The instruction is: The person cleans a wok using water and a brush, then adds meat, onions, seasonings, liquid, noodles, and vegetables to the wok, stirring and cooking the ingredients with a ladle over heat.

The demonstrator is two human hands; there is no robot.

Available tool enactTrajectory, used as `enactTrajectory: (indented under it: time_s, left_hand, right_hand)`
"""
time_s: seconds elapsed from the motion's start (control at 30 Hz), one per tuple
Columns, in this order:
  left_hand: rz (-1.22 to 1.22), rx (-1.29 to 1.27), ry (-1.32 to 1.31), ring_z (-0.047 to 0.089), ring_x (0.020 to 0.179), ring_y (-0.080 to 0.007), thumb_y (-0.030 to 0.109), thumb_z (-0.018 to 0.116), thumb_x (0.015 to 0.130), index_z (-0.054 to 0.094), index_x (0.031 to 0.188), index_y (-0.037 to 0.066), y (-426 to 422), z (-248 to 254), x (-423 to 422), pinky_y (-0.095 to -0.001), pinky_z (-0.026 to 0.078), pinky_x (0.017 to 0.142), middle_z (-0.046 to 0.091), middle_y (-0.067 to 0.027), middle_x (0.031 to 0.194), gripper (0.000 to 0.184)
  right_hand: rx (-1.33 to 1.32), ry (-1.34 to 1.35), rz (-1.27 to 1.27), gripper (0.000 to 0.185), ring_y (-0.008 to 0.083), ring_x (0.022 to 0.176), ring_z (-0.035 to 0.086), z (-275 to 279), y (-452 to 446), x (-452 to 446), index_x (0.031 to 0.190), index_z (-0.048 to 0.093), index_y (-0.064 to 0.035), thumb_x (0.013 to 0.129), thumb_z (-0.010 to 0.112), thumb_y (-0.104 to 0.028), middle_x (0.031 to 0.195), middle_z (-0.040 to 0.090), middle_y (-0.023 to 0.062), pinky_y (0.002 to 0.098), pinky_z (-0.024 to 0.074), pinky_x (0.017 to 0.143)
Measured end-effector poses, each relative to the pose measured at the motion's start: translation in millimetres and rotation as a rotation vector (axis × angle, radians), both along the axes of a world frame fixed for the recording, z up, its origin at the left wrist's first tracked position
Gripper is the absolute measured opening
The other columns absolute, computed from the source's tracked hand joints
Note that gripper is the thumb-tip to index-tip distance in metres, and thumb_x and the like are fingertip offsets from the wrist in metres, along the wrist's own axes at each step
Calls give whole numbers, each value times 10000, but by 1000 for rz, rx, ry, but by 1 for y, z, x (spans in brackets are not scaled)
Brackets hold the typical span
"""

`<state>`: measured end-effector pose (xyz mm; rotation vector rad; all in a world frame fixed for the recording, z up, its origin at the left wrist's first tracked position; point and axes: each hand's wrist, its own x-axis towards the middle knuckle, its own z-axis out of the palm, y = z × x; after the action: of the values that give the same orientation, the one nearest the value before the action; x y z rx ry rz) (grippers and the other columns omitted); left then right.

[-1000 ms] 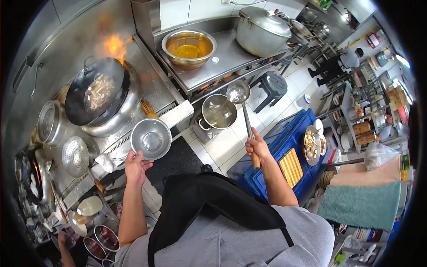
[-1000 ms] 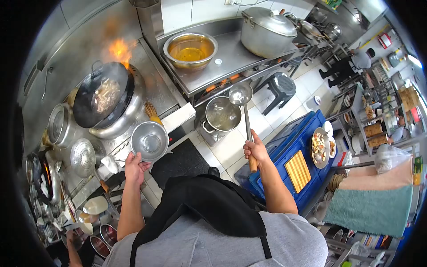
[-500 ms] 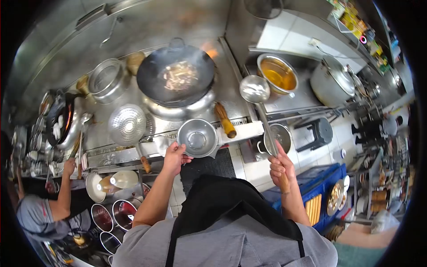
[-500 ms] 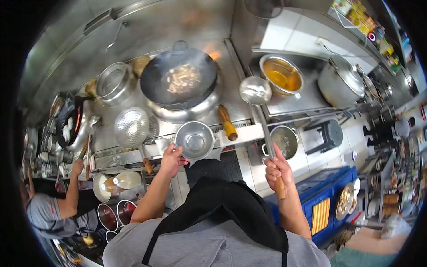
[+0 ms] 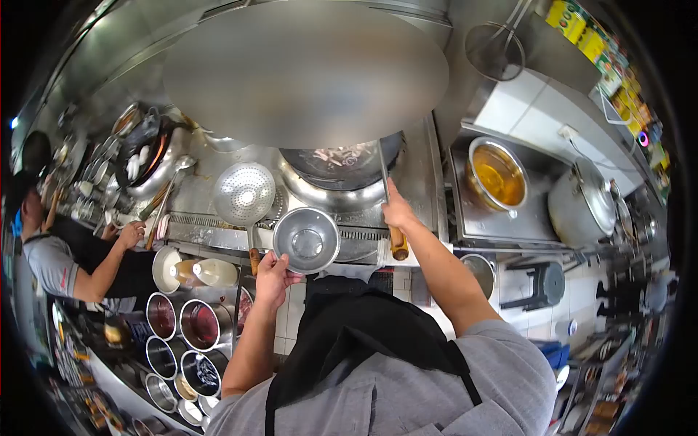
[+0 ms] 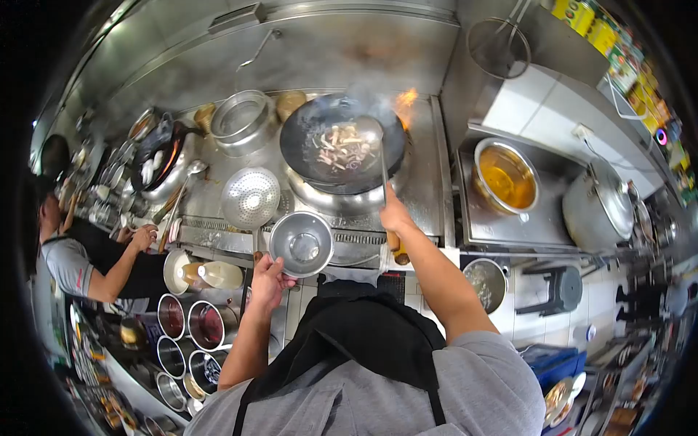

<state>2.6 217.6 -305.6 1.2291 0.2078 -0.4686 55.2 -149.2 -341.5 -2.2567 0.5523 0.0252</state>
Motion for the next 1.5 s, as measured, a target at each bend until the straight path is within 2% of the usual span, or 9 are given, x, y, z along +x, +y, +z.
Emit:
enactTrajectory:
  time_s: [0.07,0.43,0.73,0.87,0.97,1.03,1.1,1.3,1.5]
  left_hand:
    - [85,0,-12,669,626,-168,183,546,992,524,957,104,-2,0,-14,-279,558,535,664,-53,834,90]
    - [390,10,-13,675,650,-172,202,548,995,534,959,111,-79,20,-52,-278,553,573,671,-53,821,98]
    - [637,88,-47,665,624,-158,171,538,990,542,1005,80,-56,31,-104,-263,581,551,651,-60,880,93]
    - [892,115,-128,631,584,-155,154,576,970,544,1032,57,0,41,-163,-269,561,520,619,-63,877,120]
    - [1175,114,-125,625,563,-180,170,593,969,492,898,71,45,40,-231,-293,547,505,584,-58,728,158]
    - [1384,185,-124,629,575,-181,170,599,966,502,902,73,66,32,-285,-290,546,510,604,-66,753,151]
    - [1603,208,-125,638,625,-168,169,593,964,547,984,64,78,23,-341,-280,547,528,623,-65,797,117]
    - [2232,205,95,677,676,-241,129,556,967,523,1093,28,121,-75,-527,-299,582,540,636,-119,936,165]
    - [2688,21,18,691,737,-322,86,541,955,441,1191,2,155,-137,-602,-367,601,570,616,-200,994,270]
  right_hand:
    - [478,136,25,778,443,1072,615,37,-4,-11,1556,149,-159,885,520,-27,1183,615,308,460,453,972]
    - [-231,148,449,761,423,1089,610,21,-77,96,1561,92,-156,919,499,-118,1153,616,316,461,459,961]
    - [-454,83,398,711,475,980,630,2,-167,12,1492,189,-432,895,442,-139,1069,651,281,557,472,857]
    - [-262,-104,261,642,393,1023,650,-74,-229,26,1484,327,-228,890,550,-128,1114,660,239,451,500,887]
    - [-101,-302,474,641,333,1371,379,-61,-218,58,1472,304,-19,868,515,23,1468,410,213,374,301,1133]
    - [414,-121,357,700,161,654,556,-16,-165,39,1506,261,-117,873,502,61,1064,557,86,320,527,588]
    - [719,-226,407,702,79,473,407,-3,-105,20,1485,272,-171,869,527,49,832,504,22,251,395,395]
    - [1420,314,736,570,67,423,394,41,35,-46,1420,346,-181,896,504,-20,722,450,20,233,372,359]
    - [1221,830,983,627,93,377,383,32,117,-84,1417,329,-146,834,528,-33,646,430,38,264,376,352]
